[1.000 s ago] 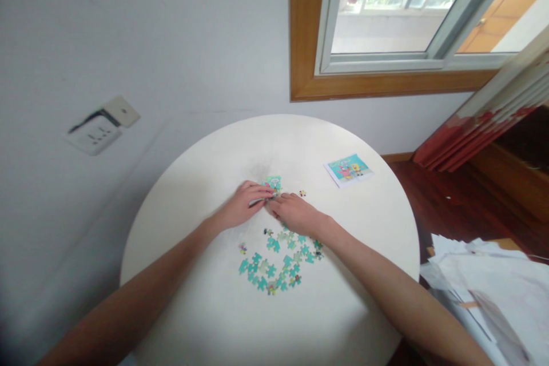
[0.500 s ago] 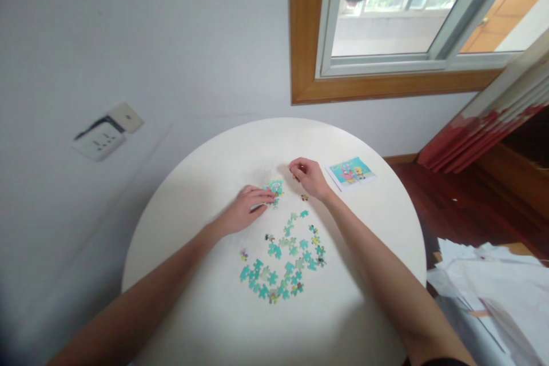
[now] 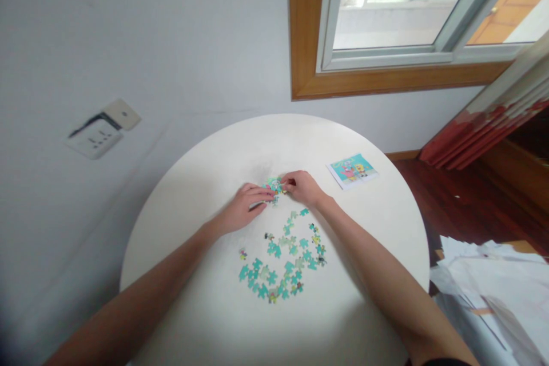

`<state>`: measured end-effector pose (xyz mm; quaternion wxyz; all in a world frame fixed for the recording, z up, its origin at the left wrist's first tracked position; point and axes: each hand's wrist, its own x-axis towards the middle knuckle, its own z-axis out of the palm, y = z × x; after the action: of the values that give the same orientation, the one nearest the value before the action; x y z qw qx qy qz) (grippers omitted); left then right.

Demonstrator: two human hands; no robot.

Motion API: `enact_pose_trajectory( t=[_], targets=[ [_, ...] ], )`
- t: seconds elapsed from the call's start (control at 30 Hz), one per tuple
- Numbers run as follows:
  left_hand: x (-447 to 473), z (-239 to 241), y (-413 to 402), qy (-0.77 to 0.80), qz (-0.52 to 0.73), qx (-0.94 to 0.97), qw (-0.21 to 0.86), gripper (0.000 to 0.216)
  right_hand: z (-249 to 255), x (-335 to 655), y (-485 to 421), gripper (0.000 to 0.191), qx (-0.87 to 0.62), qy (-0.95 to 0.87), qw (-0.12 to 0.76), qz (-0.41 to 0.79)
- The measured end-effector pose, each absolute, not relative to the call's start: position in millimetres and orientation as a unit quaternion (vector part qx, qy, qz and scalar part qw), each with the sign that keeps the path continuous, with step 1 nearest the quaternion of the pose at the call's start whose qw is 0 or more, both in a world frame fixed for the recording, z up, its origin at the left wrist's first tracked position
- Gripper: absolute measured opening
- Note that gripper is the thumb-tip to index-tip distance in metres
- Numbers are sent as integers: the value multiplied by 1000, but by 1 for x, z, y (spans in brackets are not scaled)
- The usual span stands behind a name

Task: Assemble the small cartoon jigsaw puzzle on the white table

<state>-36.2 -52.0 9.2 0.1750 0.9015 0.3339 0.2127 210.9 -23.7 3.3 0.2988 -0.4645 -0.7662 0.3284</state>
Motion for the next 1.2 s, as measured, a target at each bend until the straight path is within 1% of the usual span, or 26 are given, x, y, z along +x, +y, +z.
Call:
enact_pose_trajectory(
  t=[0.1,0.5,0.67,0.8,0.9,0.97,1.03,1.2],
  targets=[
    [-36,8,-52,336,212,901,175,29,3,208,-25,8,-497,-769,278,290],
    [-36,9,-53,338,212,900,176,29,15,202,-31,9,-543,-783,225,204],
    [-35,11,-53,337,213,900,176,29,12,200,-31,9,-553,-771,235,211],
    [-35,12,-53,332,218,902,172,28,15,211,-24,13,-543,-751,288,242],
    [-35,12,-53,329,221,903,167,28,26,232,-23,13,-547,-740,313,237],
    [-35,12,-53,329,223,902,167,28,32,246,-29,14,-558,-743,292,227],
    [-35,12,-53,328,220,903,168,28,35,257,-38,14,-572,-749,252,217],
    [-34,13,-53,324,215,906,168,28,29,260,-61,14,-578,-766,178,217]
  ],
)
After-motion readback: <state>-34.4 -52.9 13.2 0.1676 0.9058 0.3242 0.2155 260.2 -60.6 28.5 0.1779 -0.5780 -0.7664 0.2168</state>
